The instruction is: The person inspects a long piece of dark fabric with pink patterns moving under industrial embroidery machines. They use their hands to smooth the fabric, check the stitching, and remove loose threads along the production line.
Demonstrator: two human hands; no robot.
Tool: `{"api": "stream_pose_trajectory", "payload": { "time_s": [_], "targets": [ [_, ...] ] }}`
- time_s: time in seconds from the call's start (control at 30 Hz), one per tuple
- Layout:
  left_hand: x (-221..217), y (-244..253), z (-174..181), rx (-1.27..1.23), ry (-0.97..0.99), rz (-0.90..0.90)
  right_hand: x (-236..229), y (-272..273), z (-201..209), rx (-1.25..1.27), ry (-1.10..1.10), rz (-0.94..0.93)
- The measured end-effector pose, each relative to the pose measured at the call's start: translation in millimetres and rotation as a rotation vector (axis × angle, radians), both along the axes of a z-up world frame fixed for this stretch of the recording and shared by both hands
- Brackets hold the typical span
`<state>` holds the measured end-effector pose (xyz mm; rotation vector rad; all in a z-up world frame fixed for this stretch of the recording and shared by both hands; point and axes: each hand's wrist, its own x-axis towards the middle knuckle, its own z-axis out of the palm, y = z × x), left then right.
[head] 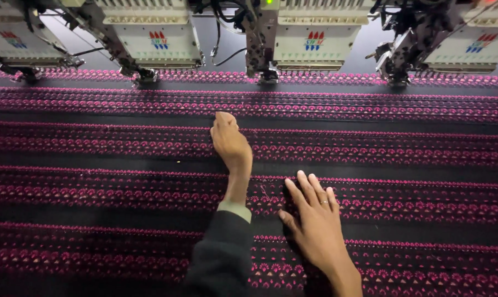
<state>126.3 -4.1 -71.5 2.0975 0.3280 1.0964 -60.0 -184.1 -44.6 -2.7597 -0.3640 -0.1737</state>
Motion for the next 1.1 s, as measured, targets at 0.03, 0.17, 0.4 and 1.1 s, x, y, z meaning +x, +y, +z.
{"api": "stream_pose_trajectory", "payload": {
  "time_s": [0.03,0.17,0.4,1.1],
  "targets": [
    [1.9,1.3,0.3,-0.027,-0.089,-0.057,0.7,0.5,1.3,0.003,-0.025,0.002],
    [3.5,-0.7,-4.6,-0.071,-0.049,-0.133,2.2,0.6,0.8,0.013,-0.012,-0.004],
    [11.3,-3.7,0.2,0.131,0.194,-0.218,2.2,-0.5,-2.7,0.003,-0.022,-0.001],
    [-4.3,56.8,2.0,0.077,-0.072,-0.396,0.4,2.0,11.4,0.034,0.043,0.007]
  ]
}}
